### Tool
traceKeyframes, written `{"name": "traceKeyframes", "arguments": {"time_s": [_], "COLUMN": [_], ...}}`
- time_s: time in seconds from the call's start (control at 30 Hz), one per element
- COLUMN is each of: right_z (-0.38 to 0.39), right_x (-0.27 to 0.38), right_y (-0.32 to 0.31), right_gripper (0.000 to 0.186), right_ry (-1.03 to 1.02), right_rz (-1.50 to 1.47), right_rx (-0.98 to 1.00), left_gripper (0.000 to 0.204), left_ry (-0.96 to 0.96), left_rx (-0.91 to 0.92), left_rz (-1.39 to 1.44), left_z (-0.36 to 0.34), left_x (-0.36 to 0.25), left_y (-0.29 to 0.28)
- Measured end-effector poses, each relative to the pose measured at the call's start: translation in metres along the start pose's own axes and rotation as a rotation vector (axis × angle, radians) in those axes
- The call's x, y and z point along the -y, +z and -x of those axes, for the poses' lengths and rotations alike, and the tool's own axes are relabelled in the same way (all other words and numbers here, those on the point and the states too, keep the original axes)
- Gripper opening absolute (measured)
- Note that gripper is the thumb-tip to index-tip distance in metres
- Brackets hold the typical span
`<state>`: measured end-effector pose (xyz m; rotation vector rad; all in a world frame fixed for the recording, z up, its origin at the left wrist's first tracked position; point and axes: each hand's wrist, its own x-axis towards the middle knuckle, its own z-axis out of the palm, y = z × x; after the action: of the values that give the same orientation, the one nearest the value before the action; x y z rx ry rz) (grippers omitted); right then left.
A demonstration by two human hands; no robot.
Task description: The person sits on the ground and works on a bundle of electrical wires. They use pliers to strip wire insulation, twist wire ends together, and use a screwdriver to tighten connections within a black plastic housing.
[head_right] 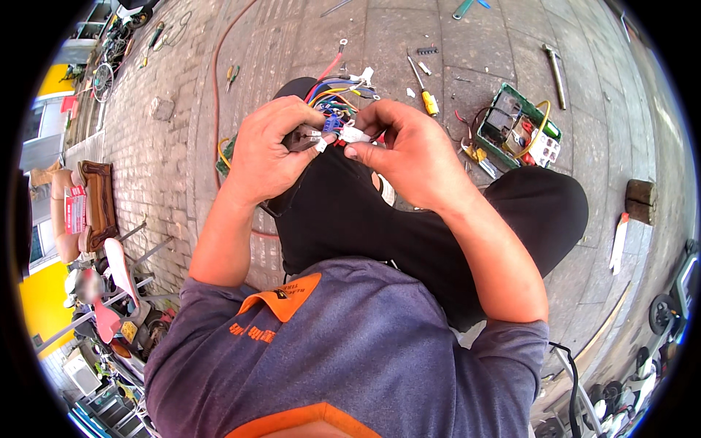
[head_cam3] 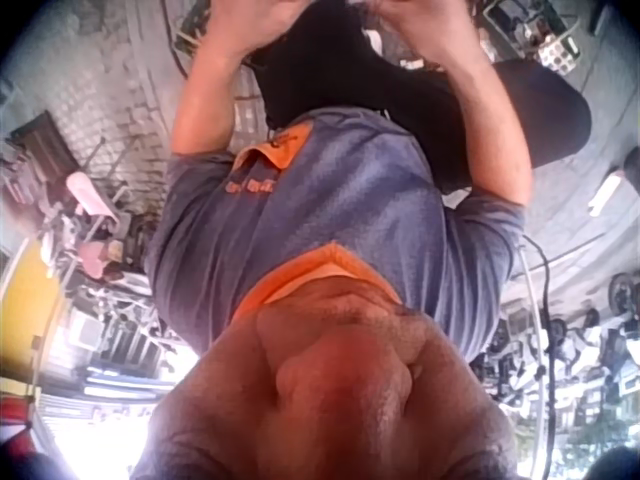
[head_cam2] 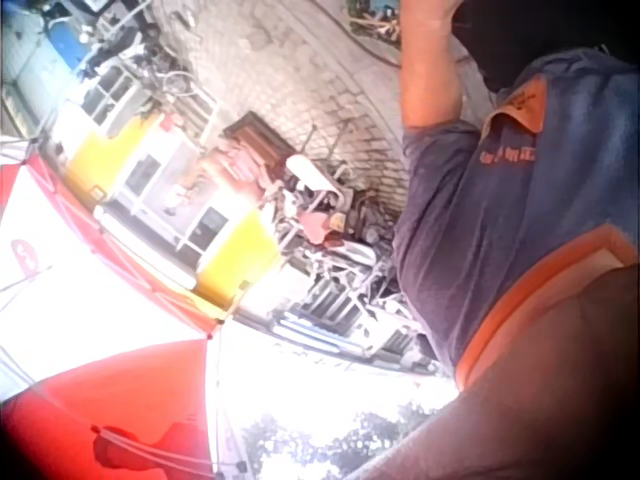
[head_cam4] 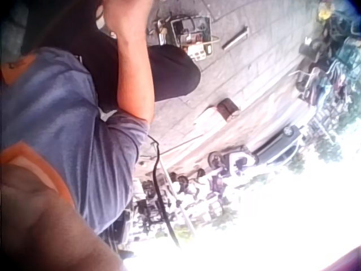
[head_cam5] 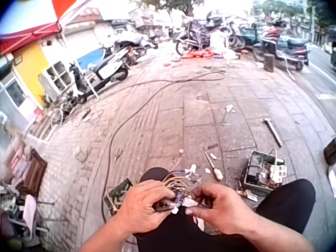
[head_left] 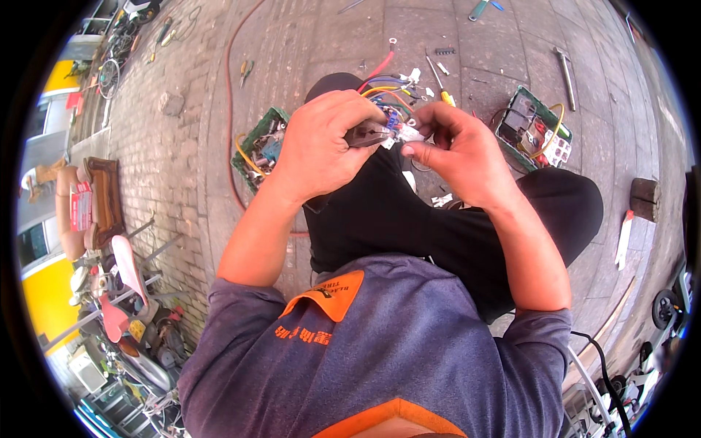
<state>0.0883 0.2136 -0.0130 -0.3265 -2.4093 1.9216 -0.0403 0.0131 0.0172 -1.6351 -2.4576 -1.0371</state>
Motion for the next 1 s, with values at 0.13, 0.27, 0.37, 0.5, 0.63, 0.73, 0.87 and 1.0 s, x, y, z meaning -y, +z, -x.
{"name": "traceKeyframes", "arguments": {"time_s": [0.13, 0.27, 0.37, 0.5, 0.63, 0.73, 0.87, 1.0], "right_z": [0.001, 0.000, -0.001, 0.001, 0.001, 0.003, 0.005, 0.004], "right_x": [-0.006, -0.002, -0.004, 0.001, 0.003, 0.006, 0.005, 0.006], "right_y": [0.003, -0.008, -0.013, -0.012, -0.013, -0.010, 0.000, 0.003], "right_gripper": [0.037, 0.027, 0.018, 0.017, 0.013, 0.012, 0.010, 0.011], "right_ry": [-0.075, -0.036, 0.030, 0.031, 0.022, 0.017, -0.005, 0.000], "right_rz": [0.040, 0.038, -0.240, -0.407, -0.303, -0.280, -0.291, -0.337], "right_rx": [-0.041, 0.037, 0.114, 0.095, 0.095, 0.101, 0.072, 0.079], "left_gripper": [0.025, 0.020, 0.019, 0.020, 0.027, 0.034, 0.032, 0.024], "left_ry": [-0.091, -0.270, -0.327, -0.410, -0.316, -0.174, -0.082, -0.165], "left_rx": [0.033, -0.011, -0.057, 0.028, -0.057, -0.125, -0.036, 0.083], "left_rz": [0.042, 0.096, 0.106, 0.130, 0.134, 0.069, 0.106, 0.114], "left_z": [0.005, 0.005, 0.008, 0.011, 0.012, 0.008, 0.004, 0.001], "left_x": [-0.002, -0.010, -0.002, -0.003, -0.005, -0.022, -0.049, -0.040], "left_y": [-0.001, -0.008, -0.013, -0.020, -0.020, -0.023, -0.027, -0.018]}}
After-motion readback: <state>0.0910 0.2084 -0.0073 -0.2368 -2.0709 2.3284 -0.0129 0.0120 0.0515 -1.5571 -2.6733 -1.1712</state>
